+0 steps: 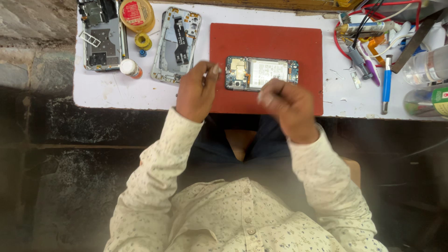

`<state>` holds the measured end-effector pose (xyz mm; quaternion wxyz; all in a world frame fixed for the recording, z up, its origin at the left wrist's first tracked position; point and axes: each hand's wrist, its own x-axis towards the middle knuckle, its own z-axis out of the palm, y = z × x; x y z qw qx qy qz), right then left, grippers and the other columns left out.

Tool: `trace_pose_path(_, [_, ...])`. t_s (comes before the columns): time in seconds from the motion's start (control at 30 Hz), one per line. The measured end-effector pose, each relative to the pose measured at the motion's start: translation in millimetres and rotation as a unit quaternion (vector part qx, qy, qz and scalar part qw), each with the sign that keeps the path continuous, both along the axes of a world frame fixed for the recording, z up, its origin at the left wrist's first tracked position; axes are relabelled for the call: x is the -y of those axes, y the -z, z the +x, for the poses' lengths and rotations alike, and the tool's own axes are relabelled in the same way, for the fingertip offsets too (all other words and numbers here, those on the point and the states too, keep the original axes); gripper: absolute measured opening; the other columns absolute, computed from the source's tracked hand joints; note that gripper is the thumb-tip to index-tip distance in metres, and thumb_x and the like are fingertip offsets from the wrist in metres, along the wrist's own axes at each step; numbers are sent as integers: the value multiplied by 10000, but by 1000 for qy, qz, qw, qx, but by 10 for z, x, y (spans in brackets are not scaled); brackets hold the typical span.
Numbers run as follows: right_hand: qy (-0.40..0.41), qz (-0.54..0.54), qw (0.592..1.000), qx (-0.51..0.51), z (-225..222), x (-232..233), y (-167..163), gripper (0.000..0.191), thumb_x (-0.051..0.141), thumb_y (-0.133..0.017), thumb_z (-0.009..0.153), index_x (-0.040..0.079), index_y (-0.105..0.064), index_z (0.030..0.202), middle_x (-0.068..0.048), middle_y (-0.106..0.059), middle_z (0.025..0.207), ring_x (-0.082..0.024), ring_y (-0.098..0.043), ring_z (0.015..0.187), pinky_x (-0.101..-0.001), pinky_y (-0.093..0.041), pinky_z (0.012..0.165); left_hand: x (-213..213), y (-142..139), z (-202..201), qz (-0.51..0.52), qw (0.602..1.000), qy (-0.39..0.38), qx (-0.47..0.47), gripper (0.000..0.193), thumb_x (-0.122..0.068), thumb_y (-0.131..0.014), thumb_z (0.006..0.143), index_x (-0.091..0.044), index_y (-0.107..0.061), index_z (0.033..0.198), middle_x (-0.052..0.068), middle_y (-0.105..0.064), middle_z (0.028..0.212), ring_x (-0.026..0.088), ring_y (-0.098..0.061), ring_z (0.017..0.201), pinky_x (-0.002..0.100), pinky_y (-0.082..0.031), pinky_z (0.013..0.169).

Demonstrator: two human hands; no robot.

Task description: The person removes a protective film from a smartphone screen, then places the phone on a red mat and cleans the internal components with a cotton swab. The person handles the phone, screen film, and cotton swab during the process.

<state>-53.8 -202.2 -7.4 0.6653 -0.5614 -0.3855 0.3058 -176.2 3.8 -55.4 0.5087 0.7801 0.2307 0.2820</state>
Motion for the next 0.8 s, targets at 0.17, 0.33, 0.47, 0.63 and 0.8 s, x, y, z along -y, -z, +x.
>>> trace_pose_path(0.17, [-20,41,966,-253,340,-93,29,93,59,-658,997,-10,-691,1049,-75,-678,1016,-151,-618,875,-292,-514,817,-111,-14,290,265,963,0,47,708,-342,-887,837,-29,-495,1337,178,-675,1205,359,-615,1081,448,-513,894])
trace_pose_path(0.33, [-4,8,980,-201,448,-131,28,102,29,-688,965,6,-690,1063,-66,-682,1007,-136,-622,859,-277,-512,799,-107,-59,402,204,971,60,-113,877,-273,-926,697,-150,-440,1417,67,-694,1219,323,-596,1056,464,-451,913])
trace_pose_path(0.47, [-29,-3,996,-80,590,-237,-2,112,25,-724,961,16,-679,1063,-31,-675,1037,-97,-600,909,-251,-495,838,-43,-78,430,191,971,56,-131,916,-232,-940,678,-187,-416,1428,45,-694,1205,302,-600,1084,469,-414,946])
trace_pose_path(0.63, [-44,-53,997,19,726,-419,-80,88,42,-712,1001,14,-677,1077,-16,-666,1028,-79,-601,950,-239,-499,878,-44,-128,460,155,979,65,-115,891,-157,-957,635,-158,-431,1355,96,-641,1189,332,-572,1132,471,-417,942])
trace_pose_path(0.8, [-41,-76,996,14,609,-431,-102,151,55,-673,999,4,-684,1141,-23,-690,1037,-72,-619,925,-225,-509,849,-26,-151,392,119,988,85,-47,899,-85,-932,634,-127,-409,1365,148,-547,1257,349,-563,1146,472,-458,950])
